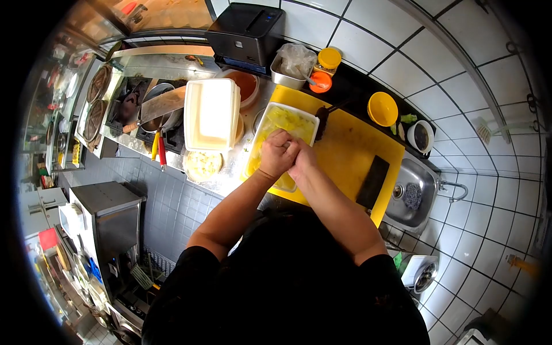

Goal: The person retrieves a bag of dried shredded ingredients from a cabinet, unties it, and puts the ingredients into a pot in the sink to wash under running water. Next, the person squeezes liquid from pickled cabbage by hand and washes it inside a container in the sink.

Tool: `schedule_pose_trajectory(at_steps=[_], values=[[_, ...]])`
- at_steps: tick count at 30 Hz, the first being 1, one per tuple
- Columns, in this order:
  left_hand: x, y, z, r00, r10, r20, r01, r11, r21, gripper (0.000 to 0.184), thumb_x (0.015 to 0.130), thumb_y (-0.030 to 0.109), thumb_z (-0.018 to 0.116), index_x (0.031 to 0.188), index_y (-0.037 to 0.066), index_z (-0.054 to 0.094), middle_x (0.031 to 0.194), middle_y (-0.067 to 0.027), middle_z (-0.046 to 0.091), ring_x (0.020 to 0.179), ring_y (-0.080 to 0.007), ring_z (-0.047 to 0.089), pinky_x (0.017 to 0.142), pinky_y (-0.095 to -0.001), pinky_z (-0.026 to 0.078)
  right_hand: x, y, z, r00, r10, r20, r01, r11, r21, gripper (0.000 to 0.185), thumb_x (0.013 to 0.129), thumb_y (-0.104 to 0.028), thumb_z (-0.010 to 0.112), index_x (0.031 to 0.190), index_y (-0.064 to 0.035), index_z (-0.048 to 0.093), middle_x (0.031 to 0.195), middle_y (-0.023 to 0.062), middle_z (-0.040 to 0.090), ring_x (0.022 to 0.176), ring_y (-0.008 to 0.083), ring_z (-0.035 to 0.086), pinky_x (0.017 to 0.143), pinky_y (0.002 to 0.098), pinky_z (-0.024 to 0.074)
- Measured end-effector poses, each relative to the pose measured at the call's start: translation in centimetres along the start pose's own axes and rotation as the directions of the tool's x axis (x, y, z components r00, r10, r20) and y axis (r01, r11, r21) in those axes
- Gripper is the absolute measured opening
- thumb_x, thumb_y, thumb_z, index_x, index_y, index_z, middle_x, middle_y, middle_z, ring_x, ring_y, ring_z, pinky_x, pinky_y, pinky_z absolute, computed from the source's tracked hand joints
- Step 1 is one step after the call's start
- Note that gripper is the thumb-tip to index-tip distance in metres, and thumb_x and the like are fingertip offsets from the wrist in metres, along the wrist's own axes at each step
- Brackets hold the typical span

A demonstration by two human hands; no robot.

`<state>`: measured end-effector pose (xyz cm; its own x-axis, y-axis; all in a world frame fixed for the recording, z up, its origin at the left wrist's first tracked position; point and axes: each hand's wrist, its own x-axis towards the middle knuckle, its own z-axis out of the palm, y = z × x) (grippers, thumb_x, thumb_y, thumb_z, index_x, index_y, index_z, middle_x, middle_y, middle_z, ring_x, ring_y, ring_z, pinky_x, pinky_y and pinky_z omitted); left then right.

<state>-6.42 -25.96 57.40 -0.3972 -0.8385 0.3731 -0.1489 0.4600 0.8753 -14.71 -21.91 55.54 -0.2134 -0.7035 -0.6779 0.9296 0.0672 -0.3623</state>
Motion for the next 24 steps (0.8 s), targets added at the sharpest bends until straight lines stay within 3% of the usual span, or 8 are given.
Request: schedule_pose_trajectory(at_steps=[5,8,11,14,17,20,23,24], values=[[-0.1,0.0,0.0,1.000,0.003,-0.008,-0.003,1.000,-0.017,0.009,0.075,0.006,0.070,0.076,0.001,0.063,0.075,-0.0170,0.060,0.070,-0.0372,0.061,0.064,-0.0419,0.051,0.1,0.1,-0.3,1.000,0.017,0.014,-0.017,1.000,0.002,0.032,0.100,-0.018,0.053,0.127,-0.0020,0.057,0.119,0.0098,0.063,0.109,0.0226,0.064,0.096,0.0374,0.0540],[-0.2,0.5,-0.2,1.000,0.026,0.008,-0.026,1.000,-0.014,0.009,0.076,0.007,0.070,0.079,0.002,0.063,0.075,-0.0155,0.059,0.073,-0.0364,0.061,0.066,-0.0420,0.051,-0.8,0.1,0.3,1.000,-0.021,-0.006,0.021,0.997,-0.073,0.037,0.103,-0.027,0.048,0.127,-0.0017,0.059,0.123,0.0093,0.062,0.113,0.0204,0.062,0.101,0.0350,0.0515],[0.9,2.6,-0.7,0.985,0.072,0.159,-0.081,0.995,0.052,0.014,0.080,0.011,0.072,0.092,0.004,0.067,0.098,-0.0193,0.065,0.089,-0.0370,0.063,0.078,-0.0406,0.053,-2.3,-1.9,0.5,0.990,-0.017,0.140,0.025,0.998,-0.057,0.043,0.102,-0.029,0.049,0.137,-0.0038,0.051,0.128,0.0114,0.059,0.115,0.0239,0.062,0.101,0.0392,0.0521],[2.7,6.5,-1.9,0.913,0.224,0.340,-0.250,0.967,0.036,0.028,0.085,0.016,0.073,0.111,0.006,0.070,0.133,-0.0230,0.058,0.119,-0.0389,0.059,0.099,-0.0402,0.049,-4.4,-5.4,0.4,0.962,0.086,0.261,-0.068,0.995,-0.080,0.046,0.104,-0.035,0.044,0.139,-0.0051,0.050,0.131,0.0122,0.057,0.118,0.0248,0.061,0.104,0.0403,0.0511],[3.5,6.2,-3.1,0.891,0.121,0.438,-0.049,0.984,-0.171,0.045,0.087,0.020,0.075,0.129,0.008,0.066,0.155,-0.0228,0.040,0.141,-0.0410,0.042,0.114,-0.0422,0.039,-4.8,-7.7,-2.0,0.995,0.052,0.090,-0.053,0.999,0.012,0.048,0.107,-0.039,0.036,0.136,-0.0054,0.053,0.128,0.0135,0.061,0.119,0.0277,0.061,0.103,0.0431,0.0513],[4.0,4.3,-5.5,0.843,-0.051,0.535,0.069,0.998,-0.013,0.064,0.084,0.018,0.077,0.143,0.009,0.054,0.160,-0.0225,0.033,0.147,-0.0395,0.035,0.120,-0.0448,0.030,-3.3,-10.5,-8.2,0.991,-0.090,-0.096,0.089,0.996,-0.012,0.049,0.106,-0.043,0.040,0.132,-0.0057,0.057,0.127,0.0137,0.064,0.120,0.0293,0.061,0.102,0.0447,0.0513],[2.9,2.9,-6.9,0.667,-0.113,0.736,-0.146,0.949,0.278,0.088,0.077,0.019,0.084,0.153,0.014,0.041,0.164,-0.0228,0.024,0.150,-0.0420,0.028,0.122,-0.0505,0.027,-2.2,-13.3,-12.3,0.922,-0.266,-0.282,0.221,0.959,-0.180,0.055,0.105,-0.046,0.047,0.141,-0.0045,0.050,0.138,0.0133,0.059,0.125,0.0312,0.058,0.109,0.0485,0.0444],[2.1,2.8,-6.9,0.605,-0.153,0.781,-0.259,0.890,0.375,0.094,0.075,0.020,0.086,0.155,0.015,0.037,0.164,-0.0228,0.022,0.150,-0.0431,0.025,0.122,-0.0521,0.027,-2.7,-13.7,-12.8,0.912,-0.246,-0.328,0.168,0.954,-0.250,0.058,0.104,-0.046,0.047,0.147,-0.0070,0.044,0.146,0.0141,0.049,0.132,0.0330,0.050,0.111,0.0515,0.0412]])
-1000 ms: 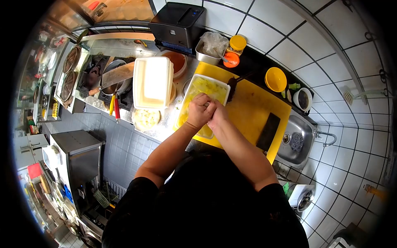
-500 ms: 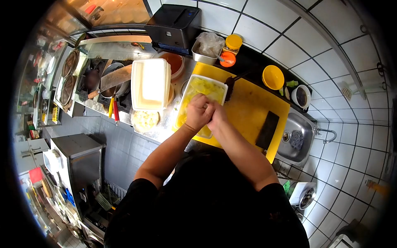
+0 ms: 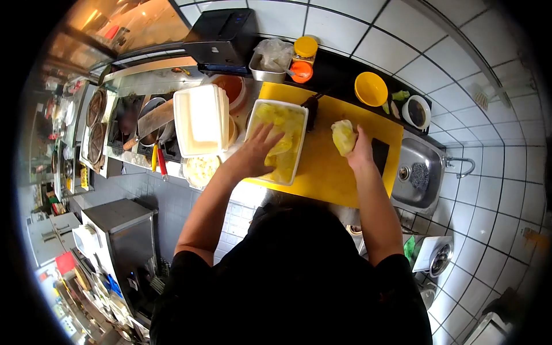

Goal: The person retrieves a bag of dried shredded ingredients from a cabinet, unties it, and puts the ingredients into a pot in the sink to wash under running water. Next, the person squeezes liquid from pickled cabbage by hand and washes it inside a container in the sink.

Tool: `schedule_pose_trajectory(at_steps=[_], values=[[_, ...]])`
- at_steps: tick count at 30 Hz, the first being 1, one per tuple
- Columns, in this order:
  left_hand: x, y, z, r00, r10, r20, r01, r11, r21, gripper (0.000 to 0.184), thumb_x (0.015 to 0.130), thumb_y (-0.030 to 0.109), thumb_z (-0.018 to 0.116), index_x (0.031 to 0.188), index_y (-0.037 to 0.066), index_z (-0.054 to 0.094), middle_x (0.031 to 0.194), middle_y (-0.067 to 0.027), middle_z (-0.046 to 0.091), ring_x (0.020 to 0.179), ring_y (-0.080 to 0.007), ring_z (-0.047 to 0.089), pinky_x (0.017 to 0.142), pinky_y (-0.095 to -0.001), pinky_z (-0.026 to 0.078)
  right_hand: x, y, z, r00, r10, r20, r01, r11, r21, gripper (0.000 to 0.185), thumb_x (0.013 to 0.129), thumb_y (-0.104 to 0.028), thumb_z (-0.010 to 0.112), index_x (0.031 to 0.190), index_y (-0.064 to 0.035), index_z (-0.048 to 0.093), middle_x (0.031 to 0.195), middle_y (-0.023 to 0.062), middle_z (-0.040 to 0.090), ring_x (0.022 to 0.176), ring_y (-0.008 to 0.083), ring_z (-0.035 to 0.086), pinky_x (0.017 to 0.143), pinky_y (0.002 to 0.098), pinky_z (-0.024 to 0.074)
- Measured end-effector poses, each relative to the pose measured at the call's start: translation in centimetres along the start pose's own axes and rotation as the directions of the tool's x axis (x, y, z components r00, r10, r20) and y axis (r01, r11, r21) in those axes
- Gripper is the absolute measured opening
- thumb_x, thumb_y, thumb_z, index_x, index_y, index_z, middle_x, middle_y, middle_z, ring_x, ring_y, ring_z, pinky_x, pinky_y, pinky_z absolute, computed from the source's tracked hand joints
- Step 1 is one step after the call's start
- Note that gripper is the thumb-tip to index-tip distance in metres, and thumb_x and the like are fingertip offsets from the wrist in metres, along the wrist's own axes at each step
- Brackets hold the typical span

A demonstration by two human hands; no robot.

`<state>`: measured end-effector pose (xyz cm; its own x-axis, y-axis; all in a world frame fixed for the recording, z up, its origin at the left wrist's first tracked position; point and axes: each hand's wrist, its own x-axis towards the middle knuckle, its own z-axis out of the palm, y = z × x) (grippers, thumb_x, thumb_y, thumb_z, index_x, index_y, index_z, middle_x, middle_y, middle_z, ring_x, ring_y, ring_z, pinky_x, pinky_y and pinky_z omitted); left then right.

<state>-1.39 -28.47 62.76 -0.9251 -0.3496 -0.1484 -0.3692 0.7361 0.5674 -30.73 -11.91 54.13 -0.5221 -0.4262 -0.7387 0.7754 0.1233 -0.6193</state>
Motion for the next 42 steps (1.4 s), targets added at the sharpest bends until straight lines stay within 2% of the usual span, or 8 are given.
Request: schedule_pose_trajectory(at_steps=[2,3,9,21,27,33,36,42], values=[[-0.7,0.2,1.5,0.988,-0.048,0.149,-0.002,0.949,0.314,0.107,0.071,0.020,0.089,0.159,0.018,0.029,0.165,-0.0228,0.018,0.152,-0.0454,0.020,0.122,-0.0553,0.026,-2.9,-3.0,0.6,0.995,0.046,-0.084,-0.060,0.982,-0.177,0.066,0.104,-0.047,0.048,0.158,-0.0121,0.032,0.162,0.0155,0.030,0.146,0.0367,0.035,0.114,0.0575,0.0347],[-0.4,0.1,2.0,0.976,-0.088,0.201,0.006,0.927,0.376,0.116,0.067,0.022,0.092,0.161,0.022,0.023,0.167,-0.0222,0.013,0.152,-0.0502,0.015,0.120,-0.0615,0.025,-3.9,-3.7,0.6,0.999,0.044,-0.029,-0.050,0.961,-0.271,0.080,0.101,-0.049,0.053,0.164,-0.0182,0.013,0.170,0.0116,0.005,0.154,0.0392,0.011,0.119,0.0629,0.0191],[3.0,0.9,3.0,0.967,-0.118,0.228,-0.006,0.878,0.478,0.122,0.063,0.024,0.094,0.161,0.027,0.021,0.167,-0.0212,0.010,0.149,-0.0549,0.017,0.108,-0.0734,0.035,-5.9,-2.9,1.6,0.985,-0.168,0.037,0.162,0.833,-0.528,0.074,0.101,-0.044,0.056,0.162,-0.0172,0.023,0.169,0.0103,0.015,0.154,0.0338,0.017,0.121,0.0529,0.0217],[5.4,-2.4,6.1,0.980,-0.103,0.171,0.043,0.946,0.322,0.057,0.089,0.006,0.061,0.142,0.023,0.050,0.156,-0.0206,0.033,0.136,-0.0507,0.041,0.097,-0.0685,0.046,-5.0,0.1,-0.6,0.952,-0.272,0.140,0.306,0.862,-0.405,0.069,0.101,-0.036,0.059,0.157,-0.0086,0.032,0.166,0.0099,0.025,0.151,0.0268,0.026,0.118,0.0444,0.0275],[5.2,-1.5,6.0,0.988,-0.138,0.071,0.086,0.869,0.488,0.074,0.082,0.011,0.074,0.148,0.028,0.045,0.161,-0.0199,0.028,0.140,-0.0491,0.037,0.100,-0.0686,0.045,-7.6,0.0,0.9,0.953,-0.294,0.068,0.295,0.862,-0.413,0.064,0.098,-0.032,0.065,0.151,-0.0056,0.042,0.153,0.0150,0.045,0.140,0.0270,0.042,0.112,0.0383,0.0335],[6.3,-0.4,4.2,0.976,-0.139,0.165,0.052,0.895,0.443,0.104,0.067,0.016,0.089,0.155,0.032,0.035,0.168,-0.0189,0.010,0.150,-0.0502,0.021,0.107,-0.0716,0.038,-6.8,1.0,0.3,0.950,-0.291,0.115,0.312,0.849,-0.426,0.061,0.101,-0.031,0.060,0.154,-0.0094,0.039,0.161,0.0070,0.037,0.141,0.0227,0.039,0.107,0.0385,0.0375],[7.1,-0.8,4.3,0.962,-0.142,0.234,0.020,0.889,0.458,0.079,0.084,0.014,0.074,0.153,0.029,0.039,0.168,-0.0189,0.011,0.147,-0.0530,0.026,0.098,-0.0746,0.043,-7.0,0.9,0.3,0.967,-0.239,0.092,0.254,0.847,-0.467,0.062,0.100,-0.031,0.061,0.153,-0.0092,0.041,0.160,0.0065,0.038,0.140,0.0219,0.041,0.104,0.0371,0.0384],[7.5,-2.5,5.4,0.989,-0.085,0.123,0.036,0.933,0.358,0.047,0.090,0.017,0.065,0.135,0.026,0.058,0.151,-0.0197,0.040,0.131,-0.0529,0.045,0.095,-0.0616,0.052,-6.4,1.7,-0.1,0.957,-0.265,0.118,0.290,0.853,-0.434,0.060,0.099,-0.032,0.062,0.152,-0.0087,0.043,0.158,0.0064,0.041,0.139,0.0221,0.042,0.105,0.0371,0.0384]])
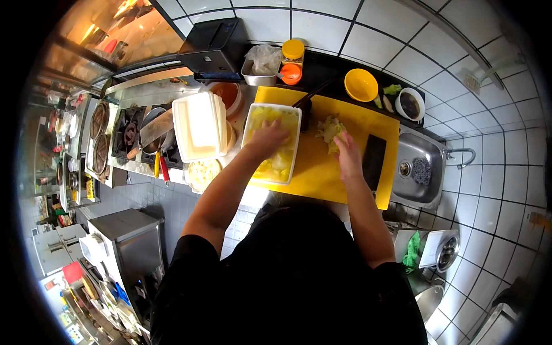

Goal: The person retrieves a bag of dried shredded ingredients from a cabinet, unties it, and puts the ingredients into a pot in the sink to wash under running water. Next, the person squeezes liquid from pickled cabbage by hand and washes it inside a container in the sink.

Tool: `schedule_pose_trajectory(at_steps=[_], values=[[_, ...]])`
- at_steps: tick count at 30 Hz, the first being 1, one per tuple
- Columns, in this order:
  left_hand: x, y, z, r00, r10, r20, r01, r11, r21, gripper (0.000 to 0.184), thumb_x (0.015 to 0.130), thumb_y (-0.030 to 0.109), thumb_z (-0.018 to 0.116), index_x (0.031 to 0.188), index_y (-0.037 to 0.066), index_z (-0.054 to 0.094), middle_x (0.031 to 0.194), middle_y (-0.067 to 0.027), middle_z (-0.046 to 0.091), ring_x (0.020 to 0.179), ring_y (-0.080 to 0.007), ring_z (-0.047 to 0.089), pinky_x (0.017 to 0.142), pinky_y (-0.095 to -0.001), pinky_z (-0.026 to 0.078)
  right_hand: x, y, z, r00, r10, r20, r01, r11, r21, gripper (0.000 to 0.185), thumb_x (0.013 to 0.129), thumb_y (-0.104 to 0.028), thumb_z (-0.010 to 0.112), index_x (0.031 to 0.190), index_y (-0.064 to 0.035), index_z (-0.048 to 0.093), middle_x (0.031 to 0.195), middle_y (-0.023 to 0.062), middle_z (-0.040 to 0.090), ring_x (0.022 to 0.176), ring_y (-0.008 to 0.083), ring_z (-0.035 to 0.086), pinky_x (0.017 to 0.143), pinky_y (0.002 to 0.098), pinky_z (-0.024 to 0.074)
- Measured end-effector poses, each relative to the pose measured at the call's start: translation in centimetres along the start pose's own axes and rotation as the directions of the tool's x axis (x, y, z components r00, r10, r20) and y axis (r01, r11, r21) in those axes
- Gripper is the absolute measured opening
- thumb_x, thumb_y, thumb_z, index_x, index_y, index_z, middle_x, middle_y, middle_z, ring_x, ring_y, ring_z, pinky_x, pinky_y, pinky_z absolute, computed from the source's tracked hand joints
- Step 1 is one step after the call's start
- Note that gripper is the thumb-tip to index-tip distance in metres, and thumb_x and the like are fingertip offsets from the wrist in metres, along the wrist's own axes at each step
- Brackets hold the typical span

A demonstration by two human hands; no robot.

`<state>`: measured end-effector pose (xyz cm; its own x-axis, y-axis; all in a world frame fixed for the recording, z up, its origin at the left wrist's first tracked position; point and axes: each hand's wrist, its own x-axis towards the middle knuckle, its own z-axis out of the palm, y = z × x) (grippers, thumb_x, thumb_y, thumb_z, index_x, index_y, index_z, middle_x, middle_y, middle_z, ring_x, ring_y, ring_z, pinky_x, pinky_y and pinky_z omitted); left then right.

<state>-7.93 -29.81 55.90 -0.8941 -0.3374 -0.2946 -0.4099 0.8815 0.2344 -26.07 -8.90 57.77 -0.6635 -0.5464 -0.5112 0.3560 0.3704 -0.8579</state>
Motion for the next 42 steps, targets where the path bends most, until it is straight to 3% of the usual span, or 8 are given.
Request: schedule_pose_trajectory(at_steps=[3,12,21,27,33,36,40,42], values=[[0.0,-0.6,1.3,0.992,-0.004,-0.129,-0.006,0.997,-0.075,0.045,0.083,0.007,0.067,0.126,0.019,0.064,0.134,-0.0209,0.053,0.116,-0.0467,0.057,0.094,-0.0519,0.052,-0.3,-0.1,0.0,1.000,0.009,-0.015,-0.009,1.000,0.014,0.058,0.099,-0.031,0.062,0.150,-0.0084,0.045,0.157,0.0068,0.042,0.139,0.0224,0.042,0.105,0.0371,0.0383],[-2.3,-0.4,-1.5,0.927,-0.023,-0.375,-0.095,0.951,-0.294,0.028,0.076,-0.004,0.061,0.103,0.004,0.062,0.103,-0.0201,0.065,0.099,-0.0432,0.063,0.086,-0.0486,0.052,-1.5,0.0,-0.2,1.000,0.010,-0.008,-0.009,0.998,0.070,0.053,0.099,-0.028,0.063,0.146,-0.0081,0.049,0.153,0.0064,0.046,0.138,0.0217,0.044,0.106,0.0364,0.0387],[-4.7,0.8,-7.6,0.820,-0.061,-0.570,-0.147,0.939,-0.312,0.036,0.069,-0.010,0.066,0.103,0.000,0.062,0.101,-0.0229,0.066,0.096,-0.0434,0.065,0.082,-0.0461,0.055,-2.4,-1.6,3.7,0.970,-0.082,0.230,0.039,0.982,0.184,0.047,0.102,-0.032,0.060,0.140,-0.0047,0.053,0.140,0.0088,0.057,0.129,0.0219,0.053,0.104,0.0344,0.0439],[-5.9,2.5,-10.8,0.768,-0.123,-0.628,-0.222,0.869,-0.442,0.030,0.070,-0.007,0.074,0.096,0.000,0.061,0.097,-0.0213,0.067,0.092,-0.0424,0.066,0.078,-0.0425,0.055,-0.4,-0.8,9.9,0.900,0.172,0.401,-0.322,0.882,0.344,0.050,0.104,-0.045,0.053,0.133,-0.0048,0.056,0.128,0.0086,0.064,0.122,0.0260,0.058,0.104,0.0406,0.0472],[-6.4,3.9,-10.8,0.662,-0.265,-0.701,-0.205,0.835,-0.510,0.030,0.069,-0.005,0.074,0.096,0.001,0.062,0.095,-0.0215,0.066,0.088,-0.0433,0.065,0.076,-0.0443,0.055,-2.6,-2.9,13.1,0.655,0.329,0.680,-0.709,0.579,0.403,0.069,0.103,-0.065,0.031,0.149,-0.0149,0.041,0.143,0.0110,0.053,0.124,0.0309,0.057,0.104,0.0514,0.0481],[-5.5,3.4,-7.3,0.556,-0.243,-0.795,-0.120,0.923,-0.366,0.034,0.068,-0.004,0.075,0.099,0.002,0.062,0.096,-0.0212,0.065,0.086,-0.0440,0.065,0.076,-0.0461,0.055,-4.0,-2.0,13.9,0.636,0.105,0.765,-0.673,0.561,0.482,0.077,0.100,-0.072,0.023,0.152,-0.0167,0.039,0.152,0.0125,0.045,0.135,0.0417,0.047,0.107,0.0618,0.0413],[-6.8,5.2,-4.7,0.627,-0.308,-0.716,-0.088,0.884,-0.458,0.045,0.066,-0.005,0.076,0.107,0.002,0.061,0.111,-0.0220,0.065,0.098,-0.0450,0.063,0.086,-0.0468,0.054,-3.1,-1.8,15.0,0.810,0.166,0.562,-0.556,0.521,0.648,0.074,0.100,-0.071,0.021,0.147,-0.0183,0.046,0.146,0.0094,0.052,0.129,0.0326,0.055,0.103,0.0531,0.0485],[-7.1,5.1,-3.4,0.675,-0.294,-0.676,-0.095,0.874,-0.476,0.050,0.065,-0.005,0.076,0.113,0.003,0.060,0.116,-0.0224,0.064,0.104,-0.0451,0.062,0.090,-0.0464,0.053,-2.2,-1.6,14.9,0.810,0.219,0.544,-0.574,0.483,0.661,0.068,0.102,-0.066,0.027,0.138,-0.0163,0.055,0.134,0.0092,0.061,0.123,0.0305,0.059,0.102,0.0483,0.0504]])
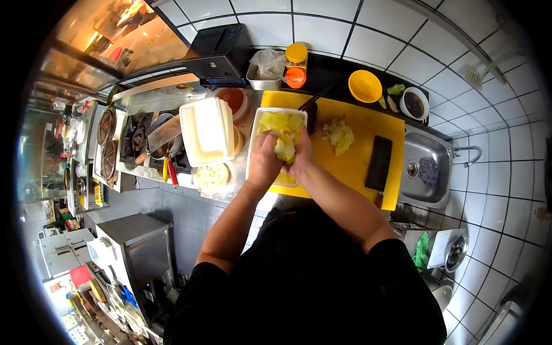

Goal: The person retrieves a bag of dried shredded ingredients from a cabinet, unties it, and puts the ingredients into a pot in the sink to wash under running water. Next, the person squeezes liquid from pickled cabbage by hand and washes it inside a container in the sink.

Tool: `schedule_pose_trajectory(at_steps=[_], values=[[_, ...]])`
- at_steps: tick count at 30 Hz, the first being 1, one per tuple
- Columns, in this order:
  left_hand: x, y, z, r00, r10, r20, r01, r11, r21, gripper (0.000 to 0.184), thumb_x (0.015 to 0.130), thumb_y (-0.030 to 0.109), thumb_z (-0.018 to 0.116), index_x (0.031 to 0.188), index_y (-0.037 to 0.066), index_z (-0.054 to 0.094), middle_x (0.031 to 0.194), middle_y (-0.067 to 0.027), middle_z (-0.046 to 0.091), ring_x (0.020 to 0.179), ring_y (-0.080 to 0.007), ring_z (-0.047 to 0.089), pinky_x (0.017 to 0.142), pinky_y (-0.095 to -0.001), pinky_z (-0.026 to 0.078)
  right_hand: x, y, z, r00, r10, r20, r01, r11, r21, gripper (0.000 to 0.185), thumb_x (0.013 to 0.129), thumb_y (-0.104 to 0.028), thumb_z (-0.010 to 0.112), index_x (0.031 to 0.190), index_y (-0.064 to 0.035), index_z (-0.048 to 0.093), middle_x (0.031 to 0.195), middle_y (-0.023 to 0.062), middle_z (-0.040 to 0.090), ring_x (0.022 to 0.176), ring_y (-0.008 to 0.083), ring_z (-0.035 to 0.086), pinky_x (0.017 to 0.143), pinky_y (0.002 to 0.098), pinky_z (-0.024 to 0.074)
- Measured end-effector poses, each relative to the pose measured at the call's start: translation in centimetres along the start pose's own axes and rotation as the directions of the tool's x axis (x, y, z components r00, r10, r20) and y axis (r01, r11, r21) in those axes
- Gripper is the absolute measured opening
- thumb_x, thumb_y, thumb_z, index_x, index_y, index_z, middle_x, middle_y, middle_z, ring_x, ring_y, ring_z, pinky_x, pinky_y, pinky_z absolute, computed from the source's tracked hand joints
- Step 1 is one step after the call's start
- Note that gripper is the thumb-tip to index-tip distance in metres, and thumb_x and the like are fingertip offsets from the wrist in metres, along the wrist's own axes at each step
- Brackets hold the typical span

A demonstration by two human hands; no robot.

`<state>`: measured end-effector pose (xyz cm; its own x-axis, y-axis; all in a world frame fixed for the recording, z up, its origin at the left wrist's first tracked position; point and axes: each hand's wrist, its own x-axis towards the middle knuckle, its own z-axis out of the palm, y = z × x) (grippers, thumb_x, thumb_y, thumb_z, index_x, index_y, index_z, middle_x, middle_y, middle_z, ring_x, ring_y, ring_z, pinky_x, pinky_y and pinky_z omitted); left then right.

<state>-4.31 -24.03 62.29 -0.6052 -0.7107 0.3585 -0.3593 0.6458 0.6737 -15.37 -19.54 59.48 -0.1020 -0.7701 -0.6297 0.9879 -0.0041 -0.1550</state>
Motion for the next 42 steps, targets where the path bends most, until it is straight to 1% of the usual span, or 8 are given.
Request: schedule_pose_trajectory(at_steps=[9,12,15,24,26,30,35,42], values=[[-1.4,-1.1,1.2,0.998,-0.031,0.053,0.044,0.962,-0.268,0.059,0.077,0.017,0.075,0.128,0.001,0.053,0.123,-0.0262,0.057,0.124,-0.0474,0.048,0.110,-0.0506,0.037,4.3,-0.5,-2.6,0.984,0.022,0.175,-0.012,0.998,-0.057,0.057,0.107,-0.054,0.030,0.135,-0.0114,0.056,0.129,0.0111,0.064,0.114,0.0280,0.065,0.102,0.0435,0.0516],[-1.2,-0.4,2.5,0.994,-0.067,-0.083,0.049,0.978,-0.203,0.057,0.084,0.024,0.072,0.133,0.001,0.053,0.131,-0.0275,0.055,0.133,-0.0473,0.042,0.115,-0.0520,0.030,1.5,-0.4,-0.1,0.991,-0.042,0.128,0.045,0.999,-0.022,0.058,0.107,-0.052,0.029,0.136,-0.0079,0.054,0.128,0.0120,0.063,0.116,0.0283,0.064,0.103,0.0438,0.0506],[-0.8,-1.3,3.6,0.977,-0.193,-0.090,0.169,0.959,-0.226,0.051,0.087,0.024,0.072,0.130,0.000,0.057,0.136,-0.0269,0.055,0.134,-0.0449,0.044,0.113,-0.0493,0.034,0.7,0.1,1.1,0.997,-0.076,0.025,0.077,0.996,-0.032,0.058,0.108,-0.050,0.027,0.136,-0.0067,0.053,0.131,0.0129,0.061,0.120,0.0289,0.062,0.106,0.0445,0.0487],[-0.3,-2.8,4.9,0.896,-0.439,-0.070,0.358,0.805,-0.474,0.037,0.087,0.019,0.076,0.115,-0.003,0.068,0.107,-0.0231,0.070,0.099,-0.0370,0.069,0.089,-0.0383,0.053,3.0,0.4,0.8,0.976,-0.122,-0.181,0.103,0.988,-0.110,0.053,0.107,-0.040,0.029,0.140,-0.0046,0.050,0.134,0.0150,0.059,0.123,0.0303,0.059,0.108,0.0440,0.0463],[-0.3,-3.2,5.0,0.901,-0.425,-0.087,0.353,0.834,-0.424,0.035,0.086,0.017,0.075,0.114,-0.003,0.068,0.107,-0.0230,0.070,0.098,-0.0370,0.069,0.088,-0.0383,0.054,1.5,0.5,2.4,0.943,-0.119,-0.310,0.081,0.988,-0.133,0.050,0.106,-0.038,0.031,0.136,-0.0046,0.053,0.131,0.0145,0.061,0.120,0.0289,0.060,0.107,0.0434,0.0473],[-0.1,-3.7,4.0,0.944,-0.321,-0.073,0.271,0.883,-0.384,0.030,0.085,0.014,0.074,0.110,-0.003,0.068,0.104,-0.0225,0.069,0.095,-0.0379,0.068,0.086,-0.0384,0.054,2.2,0.6,1.7,0.969,-0.106,-0.222,0.080,0.989,-0.121,0.048,0.105,-0.039,0.032,0.130,-0.0059,0.056,0.126,0.0131,0.063,0.118,0.0278,0.061,0.106,0.0433,0.0477],[1.0,-3.2,2.6,0.999,0.023,-0.045,-0.034,0.968,-0.249,0.034,0.082,0.010,0.072,0.115,0.000,0.068,0.115,-0.0208,0.068,0.109,-0.0401,0.063,0.096,-0.0423,0.051,1.5,-0.1,2.1,0.988,-0.037,-0.151,0.019,0.993,-0.120,0.047,0.105,-0.043,0.035,0.125,-0.0077,0.058,0.122,0.0105,0.064,0.113,0.0260,0.063,0.101,0.0432,0.0513],[1.6,-1.4,2.5,0.996,0.058,-0.068,-0.077,0.944,-0.320,0.036,0.086,0.013,0.068,0.120,0.001,0.068,0.123,-0.0232,0.066,0.117,-0.0403,0.061,0.103,-0.0422,0.048,5.3,0.7,-1.7,0.997,0.006,0.075,0.001,0.996,-0.092,0.055,0.106,-0.049,0.030,0.127,-0.0067,0.057,0.123,0.0122,0.064,0.115,0.0272,0.062,0.103,0.0423,0.0502]])
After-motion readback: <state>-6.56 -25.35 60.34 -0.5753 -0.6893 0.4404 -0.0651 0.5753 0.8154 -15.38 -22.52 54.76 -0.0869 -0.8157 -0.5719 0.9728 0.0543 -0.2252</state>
